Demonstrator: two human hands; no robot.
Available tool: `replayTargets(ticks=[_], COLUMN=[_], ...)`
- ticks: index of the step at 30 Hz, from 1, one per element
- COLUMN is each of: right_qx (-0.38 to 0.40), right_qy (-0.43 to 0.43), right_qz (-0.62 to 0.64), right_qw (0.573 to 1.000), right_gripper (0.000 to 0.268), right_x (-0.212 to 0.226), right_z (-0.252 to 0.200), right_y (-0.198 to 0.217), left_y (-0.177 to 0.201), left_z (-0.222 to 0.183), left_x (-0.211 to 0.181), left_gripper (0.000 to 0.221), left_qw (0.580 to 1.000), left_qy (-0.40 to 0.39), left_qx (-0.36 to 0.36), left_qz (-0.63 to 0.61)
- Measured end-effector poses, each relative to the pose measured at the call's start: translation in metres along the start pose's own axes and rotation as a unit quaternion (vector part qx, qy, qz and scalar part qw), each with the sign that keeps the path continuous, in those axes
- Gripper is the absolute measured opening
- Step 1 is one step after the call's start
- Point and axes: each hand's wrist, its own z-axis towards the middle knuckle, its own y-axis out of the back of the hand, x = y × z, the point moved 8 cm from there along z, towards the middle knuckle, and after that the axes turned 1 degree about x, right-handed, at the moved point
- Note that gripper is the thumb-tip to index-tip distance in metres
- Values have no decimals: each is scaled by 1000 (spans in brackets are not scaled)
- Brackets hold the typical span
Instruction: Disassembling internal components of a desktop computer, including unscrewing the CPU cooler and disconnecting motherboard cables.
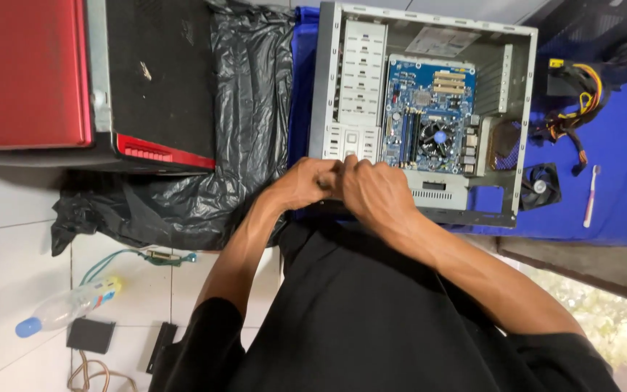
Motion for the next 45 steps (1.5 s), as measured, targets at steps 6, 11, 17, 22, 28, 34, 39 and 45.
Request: replayTargets(ticks=[6, 11, 17, 22, 28, 34, 39, 45], right_qx=[-27, 39, 48, 14, 18, 110, 82, 54], right_qy=[6, 5, -22, 8, 14, -33, -27, -41], right_qz=[-66, 13, 36, -19, 59, 85, 38, 30], right_qw=[997, 999, 998, 1000, 998, 990, 995, 997], right_gripper=[17, 20, 34, 25, 20, 44, 24, 20], right_x=[5, -2, -2, -6, -3, -10, -13, -10], right_z=[-4, 0, 0, -3, 1, 4, 3, 6], right_y=[3, 15, 39, -8, 15, 27, 12, 3], left_y=[-3, -4, -5, -17, -12, -3, -10, -8], left_z=[1, 7, 6, 8, 6, 9, 11, 9], left_x=[-3, 11, 18, 28, 42, 22, 31, 22], left_gripper=[25, 30, 25, 28, 22, 27, 29, 33], left_qw=[999, 999, 998, 999, 999, 997, 999, 999], left_qy=[-24, -39, -45, -35, -13, -55, -14, -1], left_qx=[-16, -12, -21, -17, -28, -14, -21, -29], left_qz=[-21, -35, -28, 1, -29, -52, -39, -25])
